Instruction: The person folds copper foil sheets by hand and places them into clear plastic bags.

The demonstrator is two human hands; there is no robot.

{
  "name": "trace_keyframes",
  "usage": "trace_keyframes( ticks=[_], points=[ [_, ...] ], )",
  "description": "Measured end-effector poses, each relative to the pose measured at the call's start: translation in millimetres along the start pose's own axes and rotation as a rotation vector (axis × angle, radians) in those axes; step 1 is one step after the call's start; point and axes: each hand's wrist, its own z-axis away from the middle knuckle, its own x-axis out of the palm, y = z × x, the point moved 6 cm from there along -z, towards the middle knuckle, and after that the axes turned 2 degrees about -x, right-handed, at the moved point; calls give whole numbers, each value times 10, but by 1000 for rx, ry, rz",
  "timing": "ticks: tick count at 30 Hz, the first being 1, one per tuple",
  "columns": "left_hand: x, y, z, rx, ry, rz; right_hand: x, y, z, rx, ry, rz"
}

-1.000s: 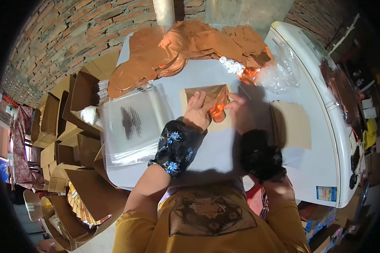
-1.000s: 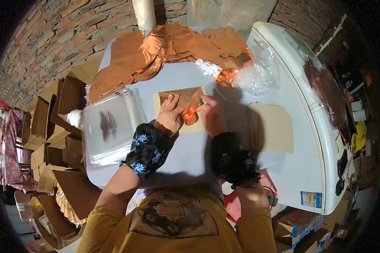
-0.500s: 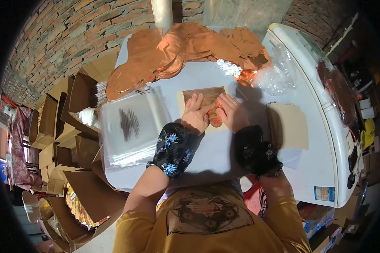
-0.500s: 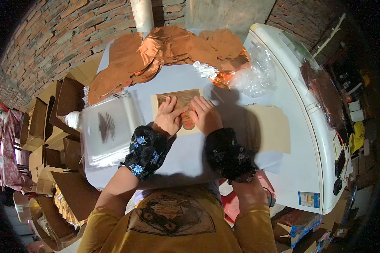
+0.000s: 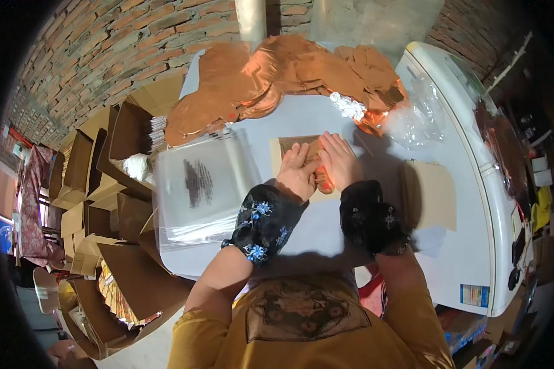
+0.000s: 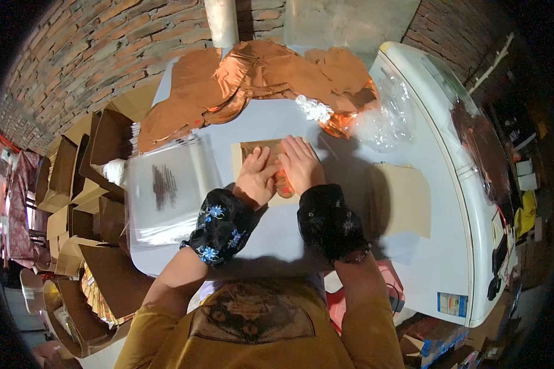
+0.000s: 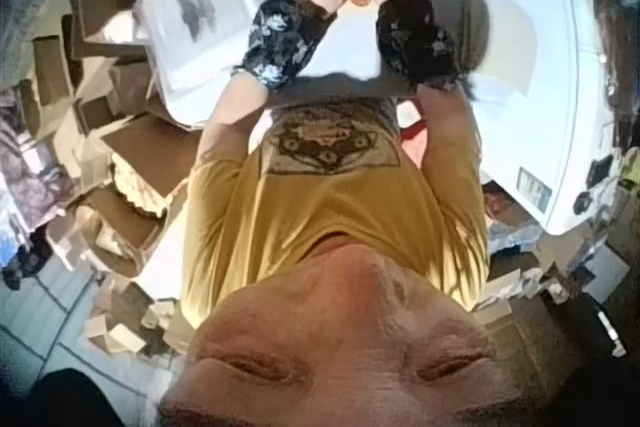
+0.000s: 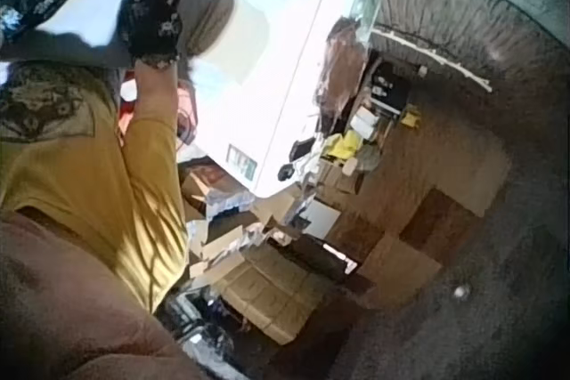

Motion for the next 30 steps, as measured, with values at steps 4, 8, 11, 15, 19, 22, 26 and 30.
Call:
trace_keyframes(
  ticks=[4, 8, 11, 15, 19, 22, 26, 30],
  points=[
    [-115, -64, -46, -149, 121, 171, 63, -31, 6, 32, -58, -35],
    [-384, 187, -238, 11, 183, 81, 76, -8, 13, 33, -59, -16],
    [-152, 97, -239, 27, 100, -189, 55, -21, 20, 35, -32, -28],
    [-33, -97, -145, -121, 17, -291, 65, -27, 25, 68, -62, -50],
    [-37, -149, -159, -161, -41, -231, 32, -22, 27, 79, -79, -37],
    [-53, -130, -135, -178, -72, -225, 57, -9, 23, 78, -98, -12],
    [-71, -145, -99, -212, -67, -319, 92, -45, 13, 93, -74, -60],
    [-81, -112, -115, -179, 43, -346, 17, -80, -1, 18, 30, 3]
  ],
)
